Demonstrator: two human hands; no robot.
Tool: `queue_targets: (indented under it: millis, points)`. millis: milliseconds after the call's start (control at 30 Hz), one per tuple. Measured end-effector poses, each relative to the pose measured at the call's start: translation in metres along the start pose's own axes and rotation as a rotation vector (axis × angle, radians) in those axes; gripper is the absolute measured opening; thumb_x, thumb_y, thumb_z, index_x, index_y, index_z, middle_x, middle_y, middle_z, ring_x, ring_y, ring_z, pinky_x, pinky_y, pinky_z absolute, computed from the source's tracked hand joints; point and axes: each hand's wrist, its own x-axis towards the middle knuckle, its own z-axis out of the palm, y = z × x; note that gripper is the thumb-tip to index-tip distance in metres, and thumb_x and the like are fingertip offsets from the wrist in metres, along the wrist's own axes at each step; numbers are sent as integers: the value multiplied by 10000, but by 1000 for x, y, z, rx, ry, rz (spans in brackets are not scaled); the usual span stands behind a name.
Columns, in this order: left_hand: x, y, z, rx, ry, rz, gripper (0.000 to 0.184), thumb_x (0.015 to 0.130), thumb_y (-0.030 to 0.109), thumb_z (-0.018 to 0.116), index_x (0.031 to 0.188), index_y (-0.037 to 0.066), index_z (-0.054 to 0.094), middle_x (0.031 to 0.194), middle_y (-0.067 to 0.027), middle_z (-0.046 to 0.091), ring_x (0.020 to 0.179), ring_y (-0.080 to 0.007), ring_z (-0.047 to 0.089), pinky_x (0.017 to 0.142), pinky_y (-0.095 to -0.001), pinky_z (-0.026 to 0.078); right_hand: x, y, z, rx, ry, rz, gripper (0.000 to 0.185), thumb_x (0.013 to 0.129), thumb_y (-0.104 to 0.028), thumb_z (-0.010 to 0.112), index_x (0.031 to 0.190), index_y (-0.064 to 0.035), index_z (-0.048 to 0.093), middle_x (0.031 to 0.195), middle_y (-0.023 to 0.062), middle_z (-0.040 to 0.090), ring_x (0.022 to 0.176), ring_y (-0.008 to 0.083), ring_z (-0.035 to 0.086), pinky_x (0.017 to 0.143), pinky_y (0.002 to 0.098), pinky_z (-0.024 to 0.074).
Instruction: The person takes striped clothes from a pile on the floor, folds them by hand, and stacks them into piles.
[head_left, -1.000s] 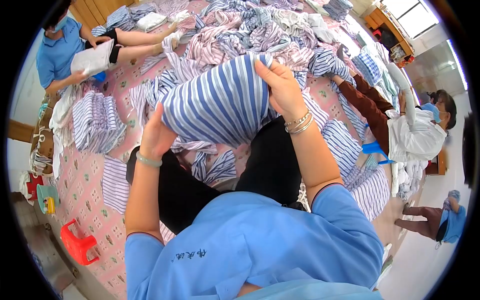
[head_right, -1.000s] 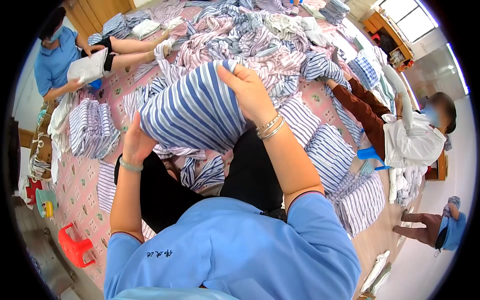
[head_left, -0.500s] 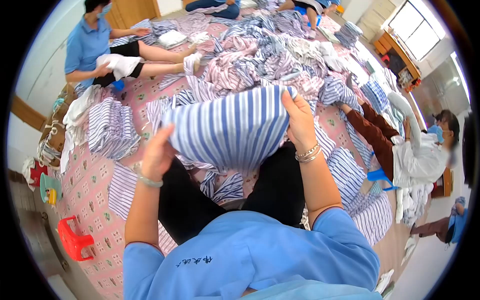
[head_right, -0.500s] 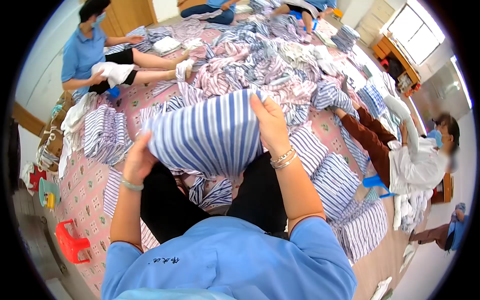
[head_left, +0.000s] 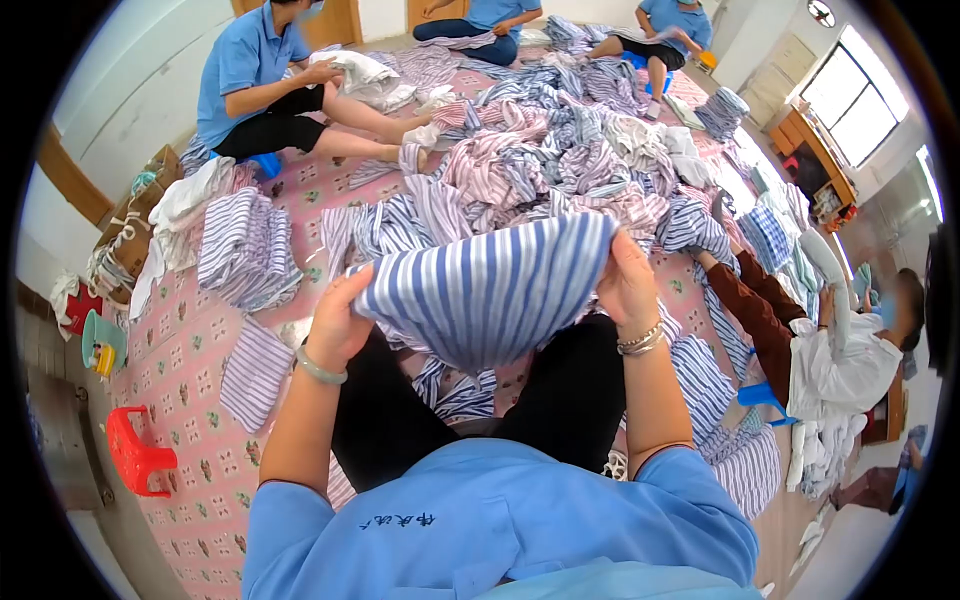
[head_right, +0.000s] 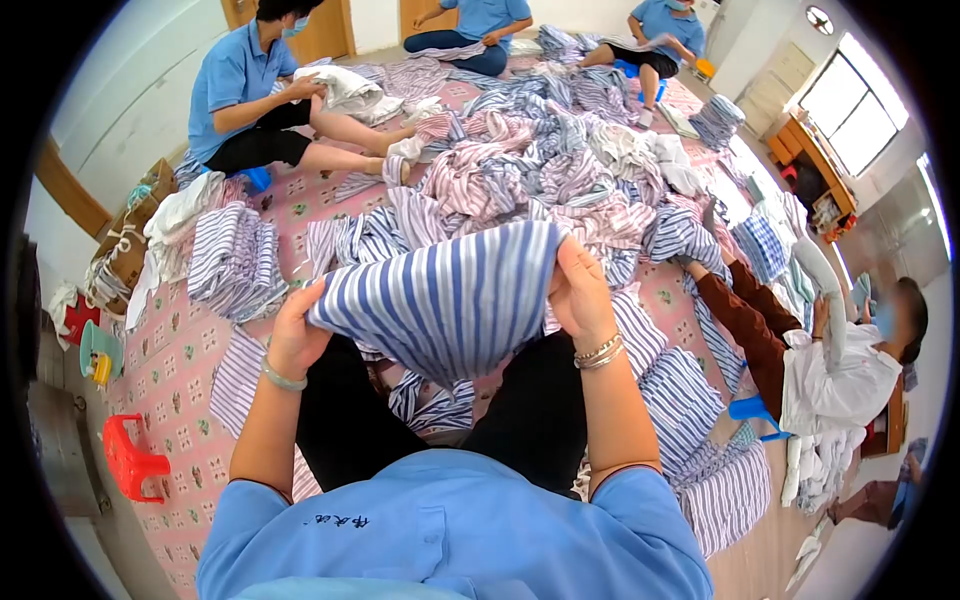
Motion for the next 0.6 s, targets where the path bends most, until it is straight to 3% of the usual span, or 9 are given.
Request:
queue_targets:
  millis: [100, 200, 300, 367, 600]
  points:
    - [2, 5, 1, -75, 26, 25, 274, 888, 139, 501, 1068, -52, 583, 1035, -129, 633, 922, -204, 616, 843, -319, 462, -3, 13, -21, 207, -281, 133, 411, 876, -137, 511, 1235, 55, 457, 1205, 124, 545, 1107, 221, 518, 942, 365, 392]
    - [-1, 14, 1, -69, -6, 60, 291, 882, 150, 506, 1075, -57, 573, 1037, -133, 632, 936, -214, 615, 854, -331, 466, -16, 25, -44, 165, -327, 91, 338, 867, 14, 450, 1199, 44, 506, 1185, 133, 564, 1083, 239, 545, 915, 380, 426]
    - [-4, 27, 13, -63, -29, 65, 269, 871, 148, 501, 1043, -43, 581, 995, -134, 642, 888, -217, 634, 805, -334, 496, -23, 41, -48, 206, -270, 113, 346, 862, 74, 418, 1183, 18, 534, 1167, 138, 574, 1067, 232, 556, 900, 371, 445]
    - [-5, 35, 23, -39, -57, 81, 234, 867, 135, 494, 993, -32, 598, 937, -132, 656, 827, -214, 650, 752, -330, 519, -27, 45, -50, 186, -276, 117, 340, 867, 65, 426, 1184, 10, 537, 1172, 136, 572, 1070, 230, 555, 898, 368, 448]
    - [-7, 43, 24, -13, -77, 65, 254, 857, 119, 513, 1046, -36, 584, 973, -121, 648, 855, -197, 640, 782, -314, 506, -30, 57, -51, 166, -242, 201, 262, 899, -57, 510, 1151, -2, 556, 1144, 101, 591, 1051, 199, 565, 898, 348, 453]
